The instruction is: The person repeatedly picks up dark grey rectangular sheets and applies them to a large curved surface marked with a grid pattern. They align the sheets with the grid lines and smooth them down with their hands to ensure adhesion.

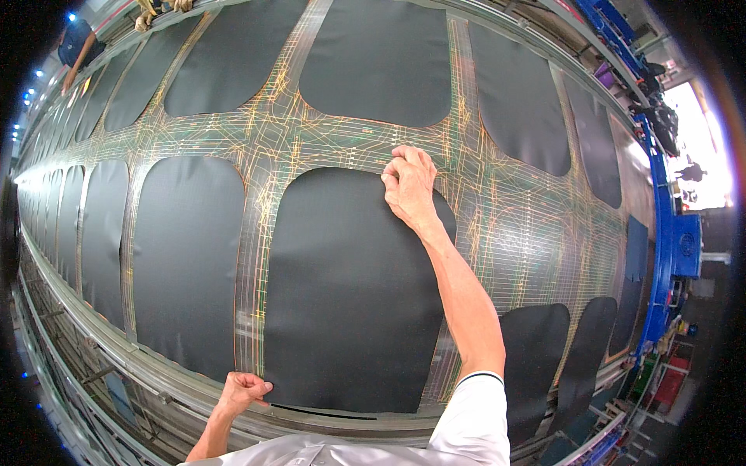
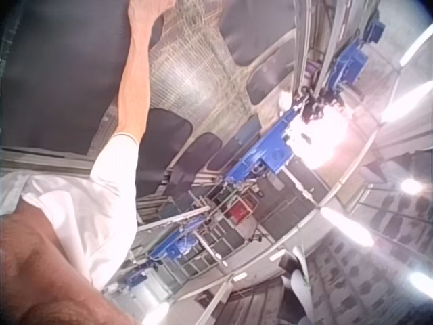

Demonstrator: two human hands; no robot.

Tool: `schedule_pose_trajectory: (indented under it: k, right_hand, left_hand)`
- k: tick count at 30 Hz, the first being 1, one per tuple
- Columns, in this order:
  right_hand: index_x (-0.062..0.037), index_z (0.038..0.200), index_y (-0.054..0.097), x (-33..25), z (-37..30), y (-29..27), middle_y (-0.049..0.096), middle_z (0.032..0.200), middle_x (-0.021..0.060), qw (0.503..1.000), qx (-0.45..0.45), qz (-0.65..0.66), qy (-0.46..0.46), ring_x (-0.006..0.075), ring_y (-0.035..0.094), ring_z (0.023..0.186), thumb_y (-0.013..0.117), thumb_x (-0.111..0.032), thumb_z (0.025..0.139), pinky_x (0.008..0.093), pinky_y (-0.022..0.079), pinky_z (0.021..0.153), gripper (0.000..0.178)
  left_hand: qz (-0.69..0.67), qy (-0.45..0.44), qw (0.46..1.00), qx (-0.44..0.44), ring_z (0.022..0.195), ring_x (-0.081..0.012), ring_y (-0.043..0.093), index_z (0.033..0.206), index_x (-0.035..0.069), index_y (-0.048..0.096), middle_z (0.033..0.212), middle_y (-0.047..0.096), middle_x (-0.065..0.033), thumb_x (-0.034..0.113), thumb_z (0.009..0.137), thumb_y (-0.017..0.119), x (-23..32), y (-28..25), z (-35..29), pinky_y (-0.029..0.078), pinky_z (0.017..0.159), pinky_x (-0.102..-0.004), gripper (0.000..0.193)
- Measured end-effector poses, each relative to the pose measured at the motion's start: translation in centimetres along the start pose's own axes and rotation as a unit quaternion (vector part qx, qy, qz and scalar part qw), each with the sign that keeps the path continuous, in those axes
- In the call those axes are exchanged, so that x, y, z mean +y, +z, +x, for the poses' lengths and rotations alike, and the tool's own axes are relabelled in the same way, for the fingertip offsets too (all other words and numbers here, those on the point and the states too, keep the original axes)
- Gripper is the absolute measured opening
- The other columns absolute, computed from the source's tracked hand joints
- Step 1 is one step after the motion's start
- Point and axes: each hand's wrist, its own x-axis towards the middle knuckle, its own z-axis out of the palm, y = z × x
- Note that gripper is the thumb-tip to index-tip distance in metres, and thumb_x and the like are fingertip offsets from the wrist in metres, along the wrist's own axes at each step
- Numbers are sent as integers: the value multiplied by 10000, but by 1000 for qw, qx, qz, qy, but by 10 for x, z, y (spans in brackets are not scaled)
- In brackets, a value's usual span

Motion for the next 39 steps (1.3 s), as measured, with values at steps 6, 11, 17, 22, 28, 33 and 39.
schedule_pose_trajectory:
  k: [6,11,17,22,28,33,39]
  right_hand:
    - [-30,771,632,2,1,1,566,1245,114,1000,-23,-5,10,304,458,1234,663,-46,768,456,290,1065,35]
    - [-23,743,625,2,1,4,586,1188,120,1000,8,-3,-4,319,488,1178,653,-42,747,465,317,1030,33]
    - [-18,744,628,3,0,6,595,1184,124,1000,17,-8,-8,326,498,1162,655,-42,746,461,336,1013,36]
    - [-18,928,645,4,-4,-4,544,1289,148,1000,6,-6,1,362,430,1273,666,-65,787,493,312,1067,150]
    - [-33,1385,463,-67,-67,0,337,1519,179,959,-153,-98,-219,394,255,1426,629,-353,886,545,206,1157,615]
    - [-96,1442,413,-68,-65,18,345,1529,112,932,-217,-150,-247,374,247,1432,516,-455,937,528,190,1170,629]
    - [-69,1441,413,-72,-64,38,322,1545,97,958,-126,-167,-194,358,229,1441,545,-425,938,533,204,1163,630]
  left_hand:
    - [4,3,1000,4,567,-102,599,743,-27,682,638,611,-31,132,826,766,-1,0,1,606,541,-301,198]
    - [8,5,1000,10,533,-92,565,706,-25,675,613,584,-26,106,822,752,3,2,-2,608,527,-318,191]
    - [11,9,1000,1,578,-90,596,750,-32,679,648,616,-22,148,831,768,-2,-1,1,596,542,-281,217]
    - [8,12,1000,-4,577,-90,595,746,-32,680,647,613,-21,149,830,767,2,2,0,598,545,-278,218]
    - [7,8,1000,0,575,-82,591,731,-16,675,648,615,-18,150,837,752,0,1,2,593,547,-277,212]
    - [9,21,1000,-20,576,-81,585,737,-2,668,649,620,-12,164,833,759,-9,-4,0,589,561,-279,213]
    - [7,61,998,-14,603,-87,598,776,-12,670,649,612,-6,189,852,751,-7,-1,-8,588,580,-278,230]
